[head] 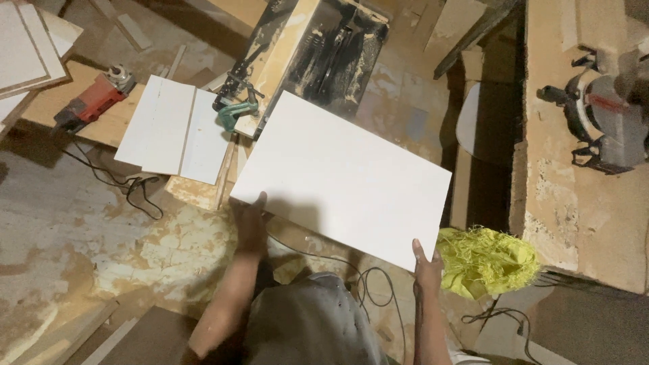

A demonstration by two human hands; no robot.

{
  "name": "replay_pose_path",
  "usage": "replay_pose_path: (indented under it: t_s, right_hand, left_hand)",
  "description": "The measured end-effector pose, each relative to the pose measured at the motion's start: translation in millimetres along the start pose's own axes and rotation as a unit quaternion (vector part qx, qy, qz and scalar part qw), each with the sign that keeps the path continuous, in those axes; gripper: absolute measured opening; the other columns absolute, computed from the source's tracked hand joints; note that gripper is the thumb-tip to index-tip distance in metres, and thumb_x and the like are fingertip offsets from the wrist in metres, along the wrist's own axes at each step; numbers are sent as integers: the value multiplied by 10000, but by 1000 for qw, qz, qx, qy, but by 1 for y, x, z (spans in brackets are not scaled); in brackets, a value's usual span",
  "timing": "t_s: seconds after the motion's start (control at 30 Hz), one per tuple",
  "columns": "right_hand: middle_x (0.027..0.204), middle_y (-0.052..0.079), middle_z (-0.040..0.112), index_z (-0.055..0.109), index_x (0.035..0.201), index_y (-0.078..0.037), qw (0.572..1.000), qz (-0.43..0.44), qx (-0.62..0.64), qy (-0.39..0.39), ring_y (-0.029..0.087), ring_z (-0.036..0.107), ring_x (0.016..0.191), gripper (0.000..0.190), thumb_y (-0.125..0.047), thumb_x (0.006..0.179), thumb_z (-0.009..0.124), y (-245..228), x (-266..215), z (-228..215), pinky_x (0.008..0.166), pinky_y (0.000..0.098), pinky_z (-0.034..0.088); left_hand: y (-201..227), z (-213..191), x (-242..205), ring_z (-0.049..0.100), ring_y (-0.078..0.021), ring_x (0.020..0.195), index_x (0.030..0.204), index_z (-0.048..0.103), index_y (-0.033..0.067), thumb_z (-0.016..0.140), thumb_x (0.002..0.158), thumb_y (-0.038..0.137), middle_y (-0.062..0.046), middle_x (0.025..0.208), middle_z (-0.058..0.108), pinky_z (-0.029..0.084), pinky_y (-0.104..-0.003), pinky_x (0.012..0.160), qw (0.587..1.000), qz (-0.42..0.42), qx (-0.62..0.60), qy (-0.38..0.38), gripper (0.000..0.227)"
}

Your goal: Cutting white laminated boards to specific dimensions using a table saw in a workshop environment.

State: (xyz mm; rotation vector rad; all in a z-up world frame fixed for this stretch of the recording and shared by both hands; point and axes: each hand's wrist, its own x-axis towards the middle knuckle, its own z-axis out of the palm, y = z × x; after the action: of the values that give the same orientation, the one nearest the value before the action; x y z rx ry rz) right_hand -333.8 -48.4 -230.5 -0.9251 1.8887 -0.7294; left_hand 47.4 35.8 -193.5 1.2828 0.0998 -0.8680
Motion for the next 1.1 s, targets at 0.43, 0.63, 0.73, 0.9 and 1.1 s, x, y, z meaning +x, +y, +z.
replay_pose_path:
  t_s: [0.43,0.63,0.73,0.9,1.1]
  right_hand:
    - [1248,334,678,631,1380,70,997,-46,-49,38,441,638,1241,838,-482,835,949,-5,38,18,1054,590,462]
    - [1291,365,657,620,1397,109,996,-56,-63,21,461,607,1294,861,-470,847,941,-17,54,23,1068,593,455]
    - [1280,348,676,657,1385,70,994,-62,-81,31,458,620,1291,867,-527,829,952,-1,82,22,1064,598,464]
    - [1408,332,621,625,1473,-4,994,-25,-103,32,458,549,1386,985,-634,782,937,-35,72,30,1155,599,414]
    - [1552,373,472,472,1578,59,994,-19,-97,41,484,411,1495,1188,-700,777,911,-45,100,31,1233,615,308]
  left_hand:
    - [-15,-33,78,754,-310,891,1356,529,0,749,1005,274,-144,1027,626,674,-498,836,987,-84,99,-94,496]
    - [-63,-50,123,756,-292,873,1276,554,-58,775,1018,313,-177,991,667,665,-503,813,986,-60,125,-93,504]
    - [-51,-38,130,757,-299,890,1298,560,-92,776,1021,341,-214,1004,690,663,-472,807,979,-53,175,-91,558]
    - [-49,-27,151,745,-303,907,1340,582,-98,746,1031,444,-253,1030,717,640,-440,778,953,-48,278,-107,645]
    - [-46,-4,162,729,-379,1087,1368,616,-66,712,1046,482,-278,1184,722,607,-523,863,942,-14,314,-116,643]
